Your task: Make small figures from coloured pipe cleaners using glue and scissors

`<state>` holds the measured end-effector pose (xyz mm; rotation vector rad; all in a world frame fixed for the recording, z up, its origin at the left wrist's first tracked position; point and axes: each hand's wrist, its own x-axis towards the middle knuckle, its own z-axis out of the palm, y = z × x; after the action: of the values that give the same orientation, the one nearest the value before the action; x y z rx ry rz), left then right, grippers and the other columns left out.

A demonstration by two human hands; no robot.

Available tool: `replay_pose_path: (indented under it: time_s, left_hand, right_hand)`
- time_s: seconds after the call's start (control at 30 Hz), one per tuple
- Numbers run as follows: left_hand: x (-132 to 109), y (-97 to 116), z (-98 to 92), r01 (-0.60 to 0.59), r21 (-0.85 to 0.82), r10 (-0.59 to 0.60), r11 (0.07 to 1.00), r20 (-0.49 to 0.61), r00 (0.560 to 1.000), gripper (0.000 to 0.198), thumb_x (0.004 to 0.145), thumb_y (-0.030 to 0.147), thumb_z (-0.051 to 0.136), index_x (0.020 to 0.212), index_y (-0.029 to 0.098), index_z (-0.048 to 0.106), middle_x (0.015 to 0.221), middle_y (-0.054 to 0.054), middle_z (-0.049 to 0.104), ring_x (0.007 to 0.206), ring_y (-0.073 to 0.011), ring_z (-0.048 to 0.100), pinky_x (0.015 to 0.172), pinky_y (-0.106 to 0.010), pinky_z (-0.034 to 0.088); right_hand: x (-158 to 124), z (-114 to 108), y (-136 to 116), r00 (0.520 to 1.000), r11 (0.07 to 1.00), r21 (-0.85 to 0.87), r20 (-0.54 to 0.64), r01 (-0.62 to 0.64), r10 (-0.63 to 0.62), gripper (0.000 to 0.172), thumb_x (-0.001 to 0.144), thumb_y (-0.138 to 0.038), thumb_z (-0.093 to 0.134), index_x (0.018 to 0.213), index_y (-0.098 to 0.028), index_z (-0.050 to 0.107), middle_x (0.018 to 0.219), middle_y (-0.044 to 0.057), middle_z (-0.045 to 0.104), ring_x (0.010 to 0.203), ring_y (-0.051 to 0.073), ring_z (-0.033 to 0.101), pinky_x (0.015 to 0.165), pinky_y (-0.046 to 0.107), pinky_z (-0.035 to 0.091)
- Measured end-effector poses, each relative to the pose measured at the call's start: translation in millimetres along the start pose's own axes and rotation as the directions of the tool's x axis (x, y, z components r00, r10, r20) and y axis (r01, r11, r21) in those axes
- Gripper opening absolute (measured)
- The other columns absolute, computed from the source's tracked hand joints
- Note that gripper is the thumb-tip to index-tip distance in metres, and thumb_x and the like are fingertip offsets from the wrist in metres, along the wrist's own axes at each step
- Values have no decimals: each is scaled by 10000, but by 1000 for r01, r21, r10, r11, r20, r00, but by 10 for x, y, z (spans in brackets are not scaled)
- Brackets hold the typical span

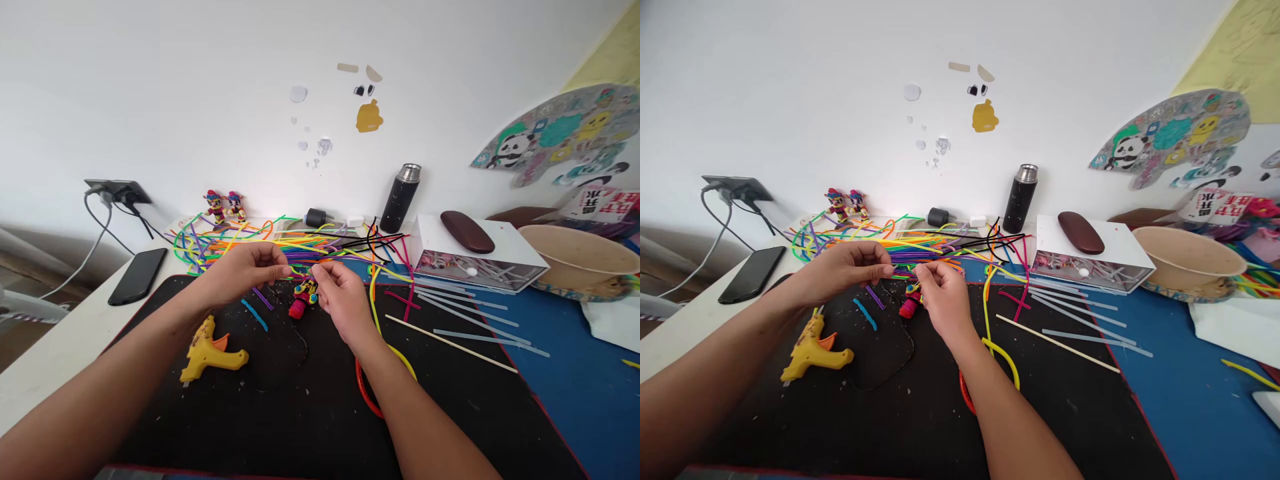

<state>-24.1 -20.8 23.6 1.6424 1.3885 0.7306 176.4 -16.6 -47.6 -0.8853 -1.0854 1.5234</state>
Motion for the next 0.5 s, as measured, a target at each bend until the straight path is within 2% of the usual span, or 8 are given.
replay_pose_path:
  time_s: [0.13,0.27,0.5]
  left_hand:
    - [137,119,19,4,-81,-2,997,28,1000,372,751,494,857,811,182,665,678,21,638,600,-117,534,563,-236,407]
    - [268,170,64,-4,-199,6,980,11,1000,350,704,416,895,808,180,659,644,41,613,575,-105,536,568,-236,429]
    - [295,125,119,-34,-248,40,968,21,999,334,721,406,886,837,172,678,679,23,655,612,-109,565,590,-234,452]
  right_hand:
    - [14,-25,-17,1000,1000,-13,-7,11,-11,361,827,-547,760,835,-202,653,532,-96,422,427,80,304,397,233,247]
    - [26,-52,-38,998,996,-69,-16,59,-60,383,842,-573,743,853,-198,664,559,-84,440,436,84,322,398,236,249]
    - [37,-96,-54,991,968,-223,-39,116,-128,433,869,-638,699,841,-206,673,558,-59,487,444,106,396,409,245,286]
